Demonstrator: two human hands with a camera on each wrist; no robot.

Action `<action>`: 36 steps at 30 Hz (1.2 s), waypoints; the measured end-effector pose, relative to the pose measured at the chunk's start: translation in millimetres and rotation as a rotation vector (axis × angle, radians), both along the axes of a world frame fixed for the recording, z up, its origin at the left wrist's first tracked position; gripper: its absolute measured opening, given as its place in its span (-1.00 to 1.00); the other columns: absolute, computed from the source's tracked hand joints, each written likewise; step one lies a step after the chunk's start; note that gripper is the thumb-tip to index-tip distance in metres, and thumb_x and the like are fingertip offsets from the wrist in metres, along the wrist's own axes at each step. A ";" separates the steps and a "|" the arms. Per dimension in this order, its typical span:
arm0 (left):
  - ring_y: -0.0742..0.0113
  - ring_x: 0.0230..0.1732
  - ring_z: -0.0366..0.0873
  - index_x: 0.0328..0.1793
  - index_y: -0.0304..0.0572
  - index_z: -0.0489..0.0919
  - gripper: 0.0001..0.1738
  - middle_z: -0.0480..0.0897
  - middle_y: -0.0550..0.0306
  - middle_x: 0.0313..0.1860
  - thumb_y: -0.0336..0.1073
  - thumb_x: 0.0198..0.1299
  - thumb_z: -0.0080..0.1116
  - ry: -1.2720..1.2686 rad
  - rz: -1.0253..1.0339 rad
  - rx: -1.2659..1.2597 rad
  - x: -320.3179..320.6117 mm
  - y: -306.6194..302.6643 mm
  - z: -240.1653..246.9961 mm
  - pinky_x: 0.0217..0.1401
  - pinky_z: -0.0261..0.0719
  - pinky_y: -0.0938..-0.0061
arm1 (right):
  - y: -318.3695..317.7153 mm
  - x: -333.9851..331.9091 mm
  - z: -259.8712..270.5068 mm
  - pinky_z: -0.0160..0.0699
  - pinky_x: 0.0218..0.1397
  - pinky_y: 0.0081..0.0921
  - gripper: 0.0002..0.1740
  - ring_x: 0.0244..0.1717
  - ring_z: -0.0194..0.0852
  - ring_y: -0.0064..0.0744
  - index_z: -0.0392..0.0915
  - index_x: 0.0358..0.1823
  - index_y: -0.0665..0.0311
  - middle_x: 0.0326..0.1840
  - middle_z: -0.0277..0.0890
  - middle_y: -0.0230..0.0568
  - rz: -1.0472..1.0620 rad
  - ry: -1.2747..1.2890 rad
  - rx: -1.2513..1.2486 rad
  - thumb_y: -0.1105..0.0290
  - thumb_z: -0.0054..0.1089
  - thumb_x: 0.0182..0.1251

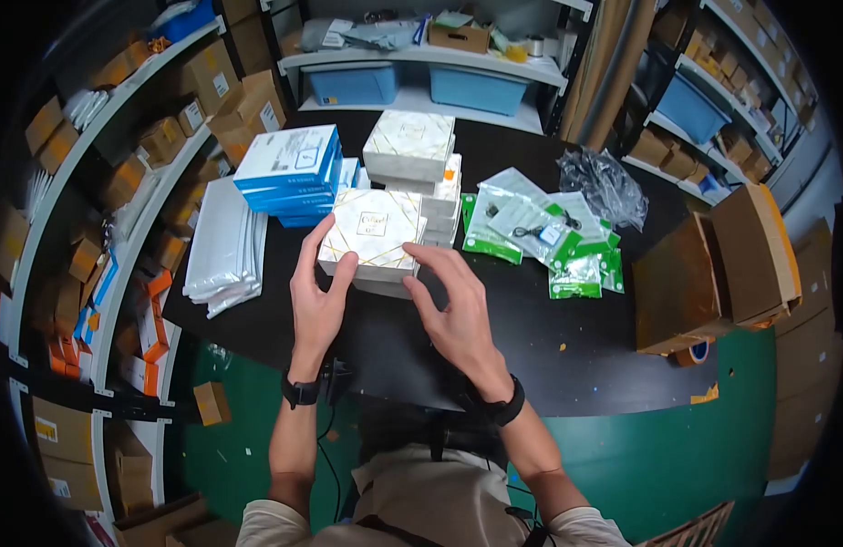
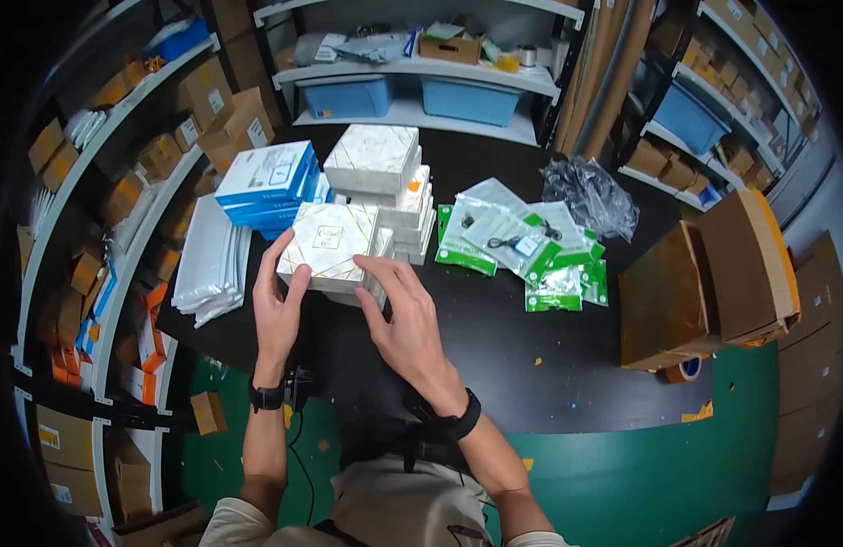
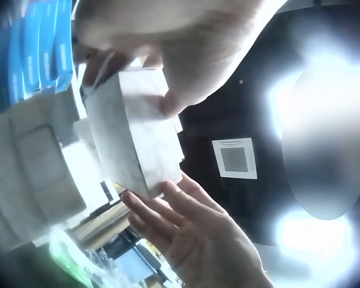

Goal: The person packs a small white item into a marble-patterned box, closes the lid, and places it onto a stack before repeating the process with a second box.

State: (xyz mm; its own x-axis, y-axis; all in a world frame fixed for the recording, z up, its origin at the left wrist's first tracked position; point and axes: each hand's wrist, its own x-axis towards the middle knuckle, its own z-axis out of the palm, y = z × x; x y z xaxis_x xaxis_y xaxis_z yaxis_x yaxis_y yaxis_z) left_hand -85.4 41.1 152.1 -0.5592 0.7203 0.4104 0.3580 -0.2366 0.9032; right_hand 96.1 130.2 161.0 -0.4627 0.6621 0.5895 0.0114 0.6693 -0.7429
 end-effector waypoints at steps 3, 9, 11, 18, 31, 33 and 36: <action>0.25 0.51 0.47 0.66 -0.33 0.38 -0.32 0.54 -0.07 0.53 -0.34 0.49 0.31 0.036 -0.031 0.018 -14.5 14.2 -17.1 0.58 0.39 0.34 | 7.8 -4.8 -21.0 0.66 0.27 -0.17 -0.54 0.21 0.67 0.14 0.66 0.32 0.23 0.25 0.66 0.04 -0.017 -0.090 0.041 0.56 0.39 0.39; 0.22 0.49 0.50 0.68 -0.33 0.36 -0.29 0.55 -0.08 0.52 -0.34 0.48 0.33 -0.098 -0.119 -0.038 -21.0 21.9 -41.9 0.58 0.41 0.31 | 3.0 -0.1 -29.5 0.55 0.45 -0.14 -0.44 0.39 0.56 0.25 0.56 0.46 0.18 0.36 0.60 0.15 0.036 -0.176 0.000 0.50 0.36 0.44; 0.22 0.49 0.50 0.67 -0.34 0.36 -0.29 0.55 -0.09 0.52 -0.32 0.47 0.34 -0.155 -0.135 -0.016 -22.3 25.2 -44.4 0.57 0.41 0.31 | 3.6 -3.4 -33.6 0.50 0.51 -0.14 -0.37 0.44 0.51 0.27 0.49 0.53 0.16 0.45 0.52 0.20 0.053 -0.192 -0.028 0.49 0.36 0.43; 0.16 0.47 0.53 0.64 -0.30 0.41 -0.33 0.57 -0.06 0.51 -0.29 0.48 0.32 0.134 -0.001 -0.057 -23.6 36.4 -48.7 0.54 0.42 0.32 | 12.8 -9.3 -39.7 0.61 0.42 -0.18 -0.27 0.38 0.62 0.09 0.39 0.63 0.12 0.53 0.45 0.23 0.071 -0.191 -0.068 0.52 0.34 0.44; -0.10 0.52 0.52 0.31 -0.30 0.67 -0.61 0.62 -0.19 0.43 -0.30 0.44 0.33 0.105 0.061 -0.194 27.1 -47.7 -122.8 0.61 0.39 0.08 | 41.8 51.8 -122.7 0.72 -0.13 -0.51 -0.49 -0.25 0.74 -0.48 0.51 0.48 0.30 0.17 0.73 -0.10 0.027 -0.182 -0.482 0.59 0.21 0.53; -0.13 0.53 0.51 0.28 -0.31 0.68 -0.64 0.62 -0.20 0.43 -0.31 0.43 0.33 0.194 0.049 -0.221 33.3 -47.9 -140.1 0.62 0.38 0.05 | 48.2 54.1 -134.1 0.70 -0.17 -0.54 -0.54 -0.30 0.72 -0.52 0.55 0.43 0.34 0.11 0.77 -0.14 0.043 -0.155 -0.527 0.58 0.19 0.55; -0.20 0.55 0.47 0.20 -0.31 0.71 -0.70 0.61 -0.21 0.44 -0.33 0.42 0.32 0.382 0.025 -0.263 42.8 -51.7 -152.5 0.64 0.36 0.00 | 57.7 58.6 -149.6 0.66 -0.22 -0.58 -0.70 -0.33 0.70 -0.55 0.65 0.25 0.43 -0.06 0.79 -0.19 0.094 -0.062 -0.662 0.57 0.12 0.59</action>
State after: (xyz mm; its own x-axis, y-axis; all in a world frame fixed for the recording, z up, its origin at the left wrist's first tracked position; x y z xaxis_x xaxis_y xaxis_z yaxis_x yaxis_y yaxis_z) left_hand -42.5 -10.7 -0.3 -0.4222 0.8155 0.3958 0.6797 -0.0042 0.7335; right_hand 154.7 187.9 11.3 -0.5559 0.8301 0.0437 0.0310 0.0732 -0.9968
